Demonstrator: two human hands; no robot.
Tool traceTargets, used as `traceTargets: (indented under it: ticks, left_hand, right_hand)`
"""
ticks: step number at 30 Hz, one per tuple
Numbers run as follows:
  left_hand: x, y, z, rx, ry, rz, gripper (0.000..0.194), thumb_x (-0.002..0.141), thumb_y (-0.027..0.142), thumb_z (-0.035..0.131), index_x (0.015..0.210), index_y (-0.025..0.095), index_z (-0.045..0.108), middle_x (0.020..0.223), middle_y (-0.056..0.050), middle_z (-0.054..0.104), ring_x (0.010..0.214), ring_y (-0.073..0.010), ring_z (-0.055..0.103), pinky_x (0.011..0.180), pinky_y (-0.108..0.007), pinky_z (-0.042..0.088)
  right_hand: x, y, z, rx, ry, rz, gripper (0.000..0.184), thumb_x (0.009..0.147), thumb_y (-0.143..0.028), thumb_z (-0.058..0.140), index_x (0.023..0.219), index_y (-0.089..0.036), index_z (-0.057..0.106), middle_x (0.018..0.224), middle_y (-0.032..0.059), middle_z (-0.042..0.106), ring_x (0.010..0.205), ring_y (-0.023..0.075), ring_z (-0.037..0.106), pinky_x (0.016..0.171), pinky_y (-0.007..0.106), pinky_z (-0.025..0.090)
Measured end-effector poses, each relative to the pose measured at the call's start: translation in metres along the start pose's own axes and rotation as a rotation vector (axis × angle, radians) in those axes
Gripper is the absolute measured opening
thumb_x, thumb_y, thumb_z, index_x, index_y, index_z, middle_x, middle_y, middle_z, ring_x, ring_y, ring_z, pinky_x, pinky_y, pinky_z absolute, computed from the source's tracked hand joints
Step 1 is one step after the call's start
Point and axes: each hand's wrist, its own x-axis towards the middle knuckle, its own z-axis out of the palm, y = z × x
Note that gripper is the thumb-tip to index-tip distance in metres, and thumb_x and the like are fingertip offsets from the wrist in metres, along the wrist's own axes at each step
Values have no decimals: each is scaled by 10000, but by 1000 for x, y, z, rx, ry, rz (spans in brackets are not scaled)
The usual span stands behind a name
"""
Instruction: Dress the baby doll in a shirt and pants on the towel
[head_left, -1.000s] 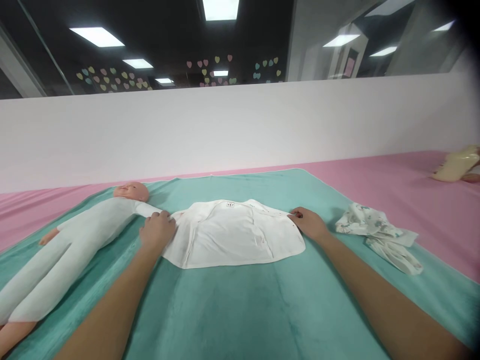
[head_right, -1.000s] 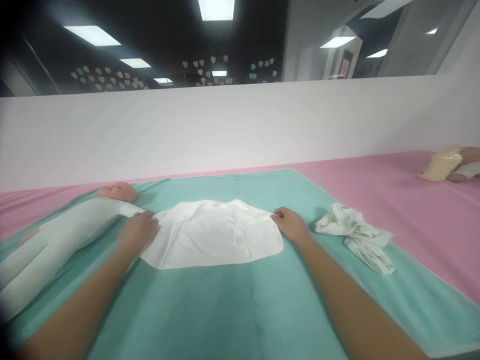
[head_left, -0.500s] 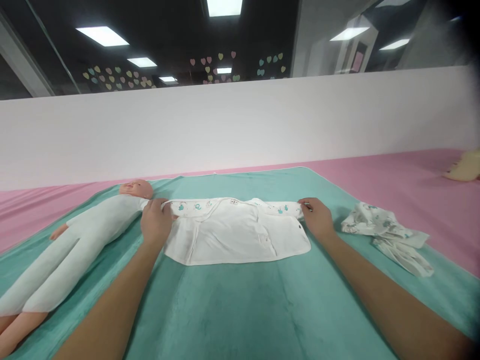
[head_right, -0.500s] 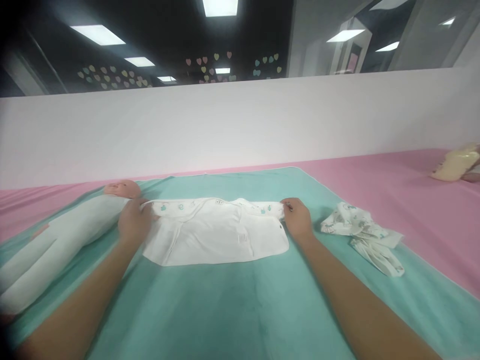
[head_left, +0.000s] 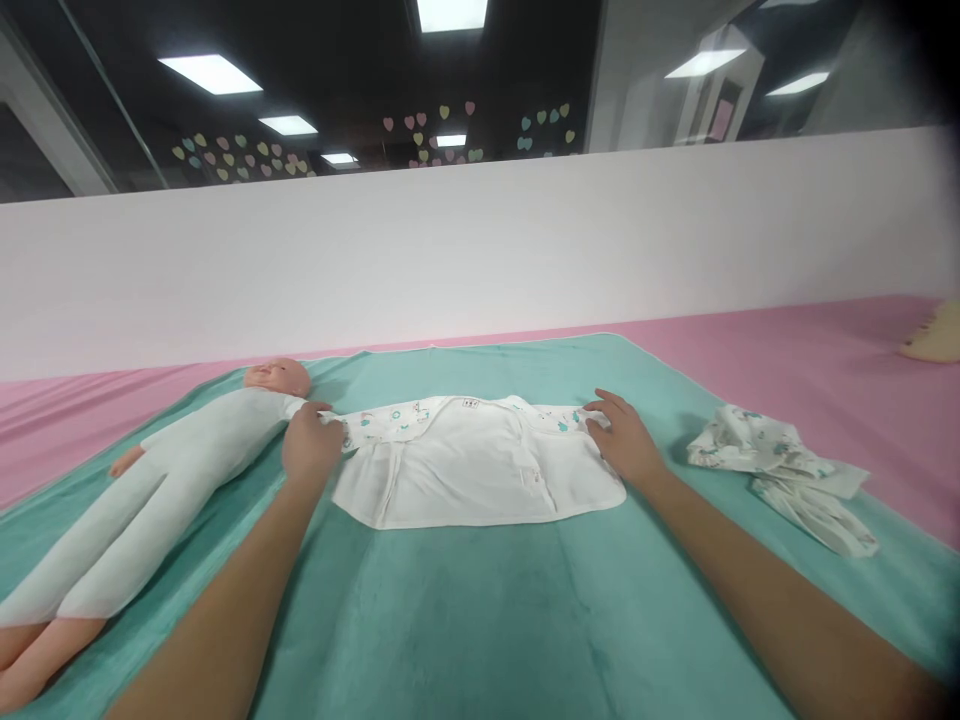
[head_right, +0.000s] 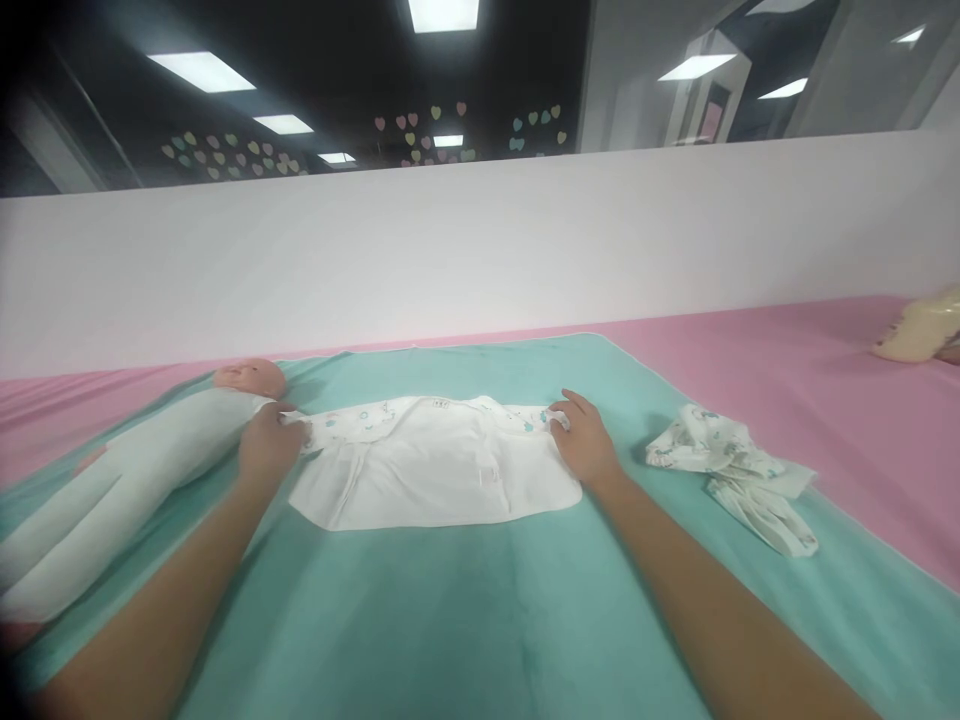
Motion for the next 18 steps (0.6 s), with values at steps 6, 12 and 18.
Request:
traceTargets:
  ticks: [6,12,18]
  left_hand:
    - [-3,-1,11,80,-30,122,393,719,250,504,1107,201,546,1157,-128,554,977,-301,565,724,-378,448]
    - [-12,-10,19,-135,-106,78,361,751,383,510,1047,181,553,969,-84,630,875,-249,592,758,-348,442]
    - [-17,-30,8,-216,-253,113,293,697,433,568,862,194,602,850,-30,635,805,-219,579,702,-304,416]
  right_hand:
    - [0,1,0,-5,17,-31,236,822,-289,447,987,-235,607,1362,49,438,1227,258,422,966,454,410]
    - [-9,-24,-8,-7,43,-173,209,859,-287,438,993,-250,595,1293,37,505,1195,234,451,926,417,442]
    - [-38,-94,8,89,-172,-460,217,887,-288,441,1053,-264,578,1248,29,538,1151,204,494,966,383,410]
